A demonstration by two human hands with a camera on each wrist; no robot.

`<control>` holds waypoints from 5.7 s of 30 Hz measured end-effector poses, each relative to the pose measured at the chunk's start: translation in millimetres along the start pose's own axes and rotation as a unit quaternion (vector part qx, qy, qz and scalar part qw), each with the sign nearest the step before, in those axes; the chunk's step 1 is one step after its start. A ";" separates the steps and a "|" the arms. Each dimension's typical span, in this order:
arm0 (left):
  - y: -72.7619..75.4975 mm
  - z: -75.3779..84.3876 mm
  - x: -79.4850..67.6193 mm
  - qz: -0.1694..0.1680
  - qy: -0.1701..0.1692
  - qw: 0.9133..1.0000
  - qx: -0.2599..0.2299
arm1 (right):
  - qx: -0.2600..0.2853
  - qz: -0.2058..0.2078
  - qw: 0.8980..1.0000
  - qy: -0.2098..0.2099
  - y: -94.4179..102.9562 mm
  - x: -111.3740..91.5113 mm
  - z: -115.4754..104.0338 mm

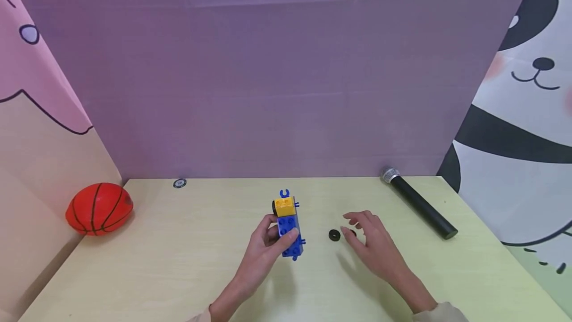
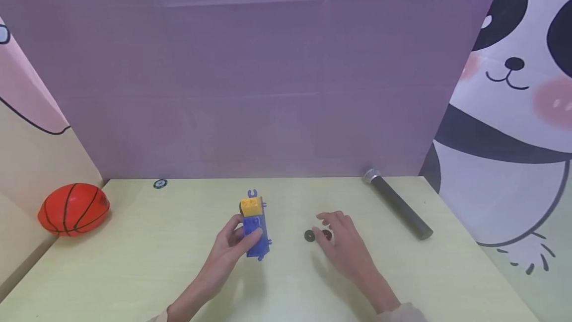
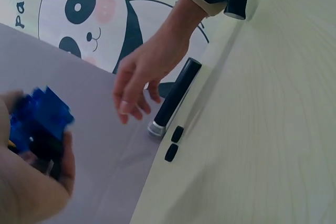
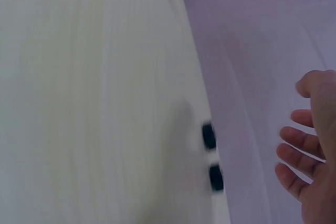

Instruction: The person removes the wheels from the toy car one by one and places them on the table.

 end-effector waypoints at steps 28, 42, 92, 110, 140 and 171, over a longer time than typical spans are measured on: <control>-21.2 -20.7 -5.3 -0.111 0.104 0.978 -0.141 | 0.402 -0.152 0.902 -0.043 -15.9 -9.5 -74.4; -36.7 -22.0 -14.4 -0.196 0.090 0.976 -0.032 | 0.401 -0.177 0.894 -0.091 -33.2 -6.7 -68.7; -30.9 -9.4 -6.2 -0.117 0.019 0.993 0.018 | 0.190 -0.008 0.979 -0.073 -11.8 -8.3 -75.1; -37.2 -8.0 -10.6 -0.136 0.017 0.990 -0.021 | 0.319 -0.058 0.935 -0.146 -31.7 -13.9 -63.1; -42.3 -2.6 -9.5 -0.118 -0.001 0.993 0.015 | 0.333 -0.049 0.934 -0.125 -24.5 -14.2 -59.6; -43.3 -9.1 -11.7 -0.130 0.024 0.991 -0.006 | 0.328 -0.033 0.942 -0.071 -23.3 -14.8 -63.7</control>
Point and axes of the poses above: each hand's wrist, its own x-axis towards the middle knuckle, its own y-axis out of the back of the hand, z = x × y, the point moved 10 cm from there along x, towards the middle knuckle, and after that the axes turned 1 degree about -x, right-handed, at the moved point
